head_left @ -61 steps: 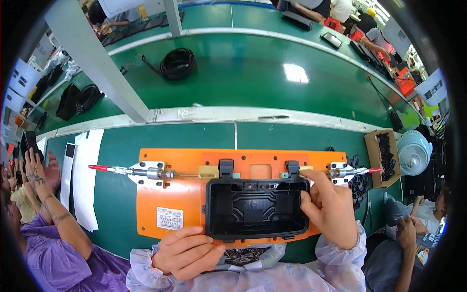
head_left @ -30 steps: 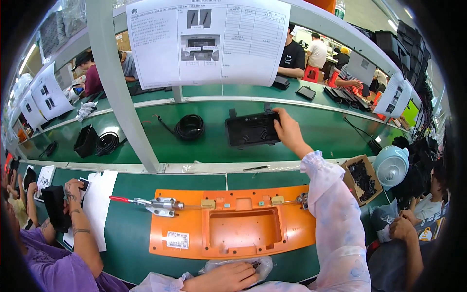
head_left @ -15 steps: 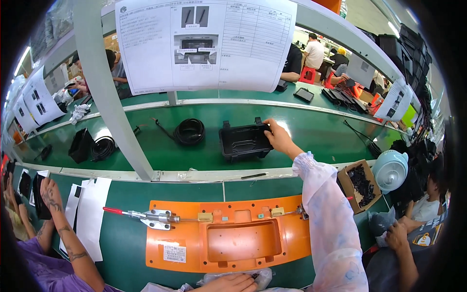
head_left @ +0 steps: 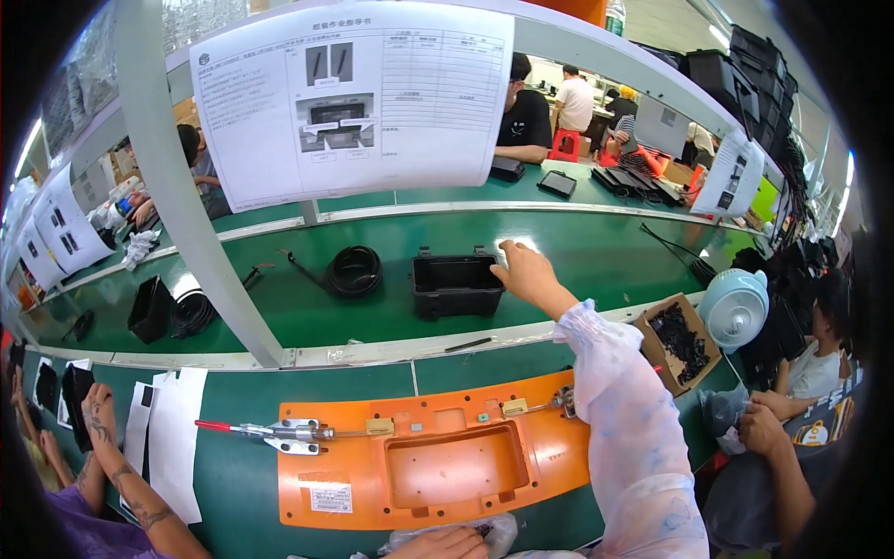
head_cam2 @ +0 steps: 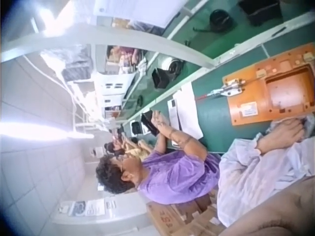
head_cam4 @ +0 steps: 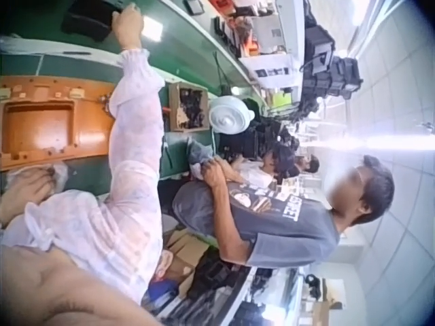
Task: The person places a black box into an orange fixture, inserts small black components into the side slots, and pulls the fixture's levers to secure them. They then remove the assembled box from the fixture and set it aside on the workbench.
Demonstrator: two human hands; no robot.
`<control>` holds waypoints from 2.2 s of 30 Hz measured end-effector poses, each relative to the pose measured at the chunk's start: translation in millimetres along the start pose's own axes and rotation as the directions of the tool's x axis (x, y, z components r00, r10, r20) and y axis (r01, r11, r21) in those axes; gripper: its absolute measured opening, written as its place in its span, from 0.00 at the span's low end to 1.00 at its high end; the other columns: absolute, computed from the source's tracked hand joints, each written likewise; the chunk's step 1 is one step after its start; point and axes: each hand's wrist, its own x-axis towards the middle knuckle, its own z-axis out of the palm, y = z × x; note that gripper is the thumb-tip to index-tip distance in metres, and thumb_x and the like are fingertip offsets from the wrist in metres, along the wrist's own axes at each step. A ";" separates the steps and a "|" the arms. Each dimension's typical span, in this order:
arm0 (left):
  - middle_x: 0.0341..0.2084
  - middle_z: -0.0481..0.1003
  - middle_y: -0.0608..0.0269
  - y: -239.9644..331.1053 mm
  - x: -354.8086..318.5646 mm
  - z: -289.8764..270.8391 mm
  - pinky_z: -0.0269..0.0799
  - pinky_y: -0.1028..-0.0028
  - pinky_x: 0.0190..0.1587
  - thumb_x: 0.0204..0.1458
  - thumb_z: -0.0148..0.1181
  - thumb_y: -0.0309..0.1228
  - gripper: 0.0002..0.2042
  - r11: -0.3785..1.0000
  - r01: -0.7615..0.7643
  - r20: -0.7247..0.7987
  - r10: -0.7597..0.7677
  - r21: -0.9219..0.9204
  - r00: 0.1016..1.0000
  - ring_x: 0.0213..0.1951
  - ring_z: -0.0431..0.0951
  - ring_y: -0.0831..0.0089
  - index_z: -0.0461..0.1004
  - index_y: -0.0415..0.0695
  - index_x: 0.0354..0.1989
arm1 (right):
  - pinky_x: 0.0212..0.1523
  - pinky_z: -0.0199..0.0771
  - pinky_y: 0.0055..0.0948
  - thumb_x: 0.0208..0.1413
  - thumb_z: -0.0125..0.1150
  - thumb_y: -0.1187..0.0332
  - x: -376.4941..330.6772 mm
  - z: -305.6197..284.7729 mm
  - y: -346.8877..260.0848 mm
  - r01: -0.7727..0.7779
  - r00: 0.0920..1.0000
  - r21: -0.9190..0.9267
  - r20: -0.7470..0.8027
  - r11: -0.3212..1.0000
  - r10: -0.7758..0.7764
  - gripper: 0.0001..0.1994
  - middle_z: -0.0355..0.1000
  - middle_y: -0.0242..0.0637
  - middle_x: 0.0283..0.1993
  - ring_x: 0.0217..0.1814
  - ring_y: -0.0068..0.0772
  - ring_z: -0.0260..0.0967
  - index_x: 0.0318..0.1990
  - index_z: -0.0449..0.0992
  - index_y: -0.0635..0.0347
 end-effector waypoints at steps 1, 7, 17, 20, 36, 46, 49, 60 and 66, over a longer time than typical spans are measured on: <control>0.41 0.77 0.53 1.1 1.3 -1.1 0.74 0.65 0.53 0.54 0.53 0.32 0.10 1.000 -0.019 0.004 0.019 -0.004 1.000 0.47 0.78 0.58 0.73 0.41 0.40 | 0.47 0.77 0.50 0.58 0.63 0.58 -13.5 -18.8 -0.2 0.046 0.999 0.009 0.015 0.999 -0.046 0.23 0.78 0.55 0.43 0.45 0.58 0.77 0.55 0.71 0.65; 0.36 0.76 0.54 0.3 9.8 0.0 0.74 0.65 0.48 0.51 0.56 0.31 0.08 0.999 -0.037 -0.009 0.038 0.014 0.999 0.41 0.78 0.59 0.72 0.41 0.37 | 0.37 0.78 0.38 0.59 0.64 0.63 -132.9 -107.0 -25.8 0.125 0.991 0.456 -0.024 0.881 -0.129 0.16 0.79 0.46 0.40 0.36 0.45 0.79 0.50 0.78 0.64; 0.41 0.77 0.53 8.4 17.1 -13.1 0.73 0.63 0.53 0.50 0.56 0.27 0.11 0.997 0.031 -0.021 -0.029 0.072 0.999 0.47 0.78 0.57 0.74 0.39 0.42 | 0.29 0.72 0.23 0.61 0.61 0.76 -259.4 -96.6 -0.3 0.095 0.891 0.555 -0.417 0.827 0.178 0.08 0.77 0.40 0.34 0.28 0.27 0.74 0.46 0.79 0.67; 0.44 0.77 0.52 11.3 15.6 -10.7 0.72 0.62 0.55 0.49 0.56 0.26 0.13 0.997 0.062 0.050 -0.065 0.055 0.997 0.50 0.77 0.56 0.74 0.38 0.44 | 0.27 0.70 0.21 0.63 0.59 0.76 -281.0 -85.0 21.4 -0.030 0.809 0.609 -0.451 0.793 0.377 0.07 0.76 0.37 0.34 0.25 0.21 0.71 0.46 0.79 0.67; 0.45 0.76 0.59 3.2 8.0 -12.4 0.75 0.67 0.49 0.53 0.54 0.27 0.13 0.991 0.115 0.178 -0.127 0.072 0.976 0.46 0.78 0.62 0.73 0.40 0.47 | 0.52 0.72 0.41 0.46 0.73 0.66 -303.3 -40.4 68.4 -0.392 0.901 0.028 -0.193 0.920 0.390 0.21 0.72 0.44 0.46 0.51 0.49 0.69 0.50 0.79 0.61; 0.48 0.72 0.56 3.1 -3.3 -2.7 0.77 0.67 0.46 0.54 0.54 0.27 0.17 0.987 0.163 0.228 -0.162 0.017 0.960 0.47 0.77 0.61 0.69 0.41 0.53 | 0.41 0.70 0.41 0.47 0.65 0.81 -299.5 -35.9 68.8 -0.292 0.933 0.246 -0.140 0.924 0.332 0.09 0.69 0.47 0.39 0.41 0.52 0.70 0.36 0.73 0.67; 0.37 0.71 0.60 2.2 -1.5 1.5 0.75 0.72 0.42 0.52 0.54 0.28 0.15 0.992 0.110 0.145 -0.118 0.061 0.982 0.41 0.76 0.67 0.72 0.39 0.49 | 0.39 0.70 0.39 0.48 0.65 0.81 -300.7 -34.0 73.0 -0.278 0.940 0.221 -0.139 0.935 0.312 0.09 0.68 0.46 0.39 0.38 0.49 0.70 0.36 0.72 0.68; 0.37 0.72 0.60 5.7 -2.1 -2.0 0.75 0.73 0.42 0.49 0.55 0.27 0.17 0.985 0.069 0.125 -0.089 0.155 0.988 0.40 0.76 0.67 0.73 0.36 0.49 | 0.33 0.71 0.37 0.53 0.64 0.79 -301.9 -26.4 79.3 -0.340 0.905 0.326 -0.141 0.882 0.401 0.08 0.70 0.45 0.37 0.29 0.42 0.70 0.39 0.72 0.67; 0.37 0.72 0.60 4.5 -3.3 -4.0 0.75 0.73 0.43 0.49 0.55 0.27 0.14 0.984 0.069 0.119 -0.089 0.166 0.989 0.41 0.76 0.67 0.73 0.36 0.44 | 0.35 0.72 0.38 0.54 0.61 0.80 -300.5 -23.0 81.7 -0.317 0.906 0.371 -0.155 0.873 0.395 0.08 0.72 0.47 0.37 0.33 0.44 0.72 0.42 0.75 0.67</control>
